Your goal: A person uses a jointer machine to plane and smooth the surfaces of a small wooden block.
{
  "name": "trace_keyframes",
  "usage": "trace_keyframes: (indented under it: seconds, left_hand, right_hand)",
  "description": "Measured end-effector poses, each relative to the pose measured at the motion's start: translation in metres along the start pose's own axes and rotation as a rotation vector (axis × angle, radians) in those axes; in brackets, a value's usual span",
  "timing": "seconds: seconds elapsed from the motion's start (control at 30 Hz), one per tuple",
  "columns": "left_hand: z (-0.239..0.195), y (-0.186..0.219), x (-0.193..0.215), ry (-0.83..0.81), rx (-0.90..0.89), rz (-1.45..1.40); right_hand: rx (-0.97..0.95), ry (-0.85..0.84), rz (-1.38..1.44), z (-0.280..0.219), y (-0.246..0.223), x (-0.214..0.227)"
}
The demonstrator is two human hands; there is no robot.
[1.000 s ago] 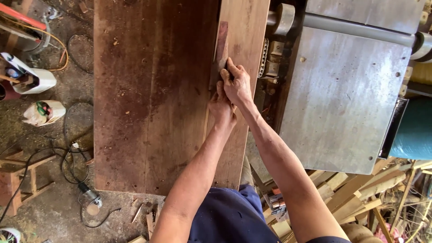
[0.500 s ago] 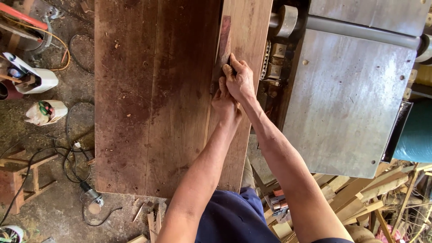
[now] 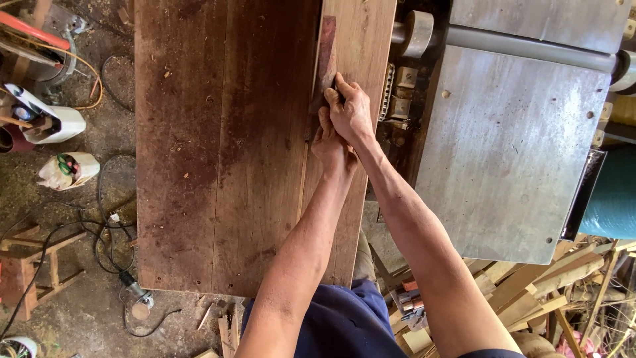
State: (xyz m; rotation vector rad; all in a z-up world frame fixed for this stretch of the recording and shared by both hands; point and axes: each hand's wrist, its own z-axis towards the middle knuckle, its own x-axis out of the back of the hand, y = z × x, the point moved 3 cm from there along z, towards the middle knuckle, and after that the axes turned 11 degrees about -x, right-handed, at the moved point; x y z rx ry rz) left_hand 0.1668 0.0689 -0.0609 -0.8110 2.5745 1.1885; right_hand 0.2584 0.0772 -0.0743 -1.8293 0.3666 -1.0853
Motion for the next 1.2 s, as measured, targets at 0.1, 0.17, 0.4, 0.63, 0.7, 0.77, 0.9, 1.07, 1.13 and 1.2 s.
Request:
trace_keyframes:
  seconds: [0.1, 0.17, 0.4, 0.63, 0.7, 0.77, 0.9, 1.07, 1.13, 1.2]
  left_hand:
    - [-0.016, 0.017, -0.012, -0.008, 0.007, 0.013]
    - [-0.007, 0.013, -0.015, -0.009, -0.004, 0.003]
    - [0.024, -0.015, -0.003, -0.073, -0.022, 0.040]
    - [-0.004, 0.012, -0.013, -0.136, 0.144, -0.005]
    - [-0.053, 0.053, -0.014, -0.102, 0.206, 0.265]
    - [-0.081, 0.067, 0.032, -0.128, 0.220, 0.340]
    - [-0.091, 0.107, 0.150, -0.415, 0.210, 1.132]
    - [-0.088, 0.143, 0.218, -0.726, -0.490, 1.466]
    - [-0.095, 0.155, 0.214, -0.804, -0.632, 1.555]
    - [-0.099, 0.159, 0.207, -0.968, -0.767, 1.722]
  right_hand:
    - [-0.001, -0.008, -0.004, 0.005, 0.003, -0.003]
    - [0.007, 0.000, -0.003, 0.008, 0.002, -0.004]
    - [0.021, 0.017, 0.019, 0.022, 0.004, -0.006]
    - [0.011, 0.037, 0.020, 0.004, -0.019, 0.009]
    - [-0.019, 0.023, -0.012, -0.027, -0.024, 0.014]
    - [0.021, 0.056, -0.024, -0.077, -0.019, 0.022]
    - [-0.016, 0.040, 0.016, -0.194, -0.029, 0.052]
    - [-0.116, 0.034, 0.061, -0.290, -0.008, 0.046]
    - [-0.139, 0.018, 0.058, -0.307, -0.004, 0.037]
    - [-0.209, -0.209, 0.200, -0.309, 0.010, 0.018]
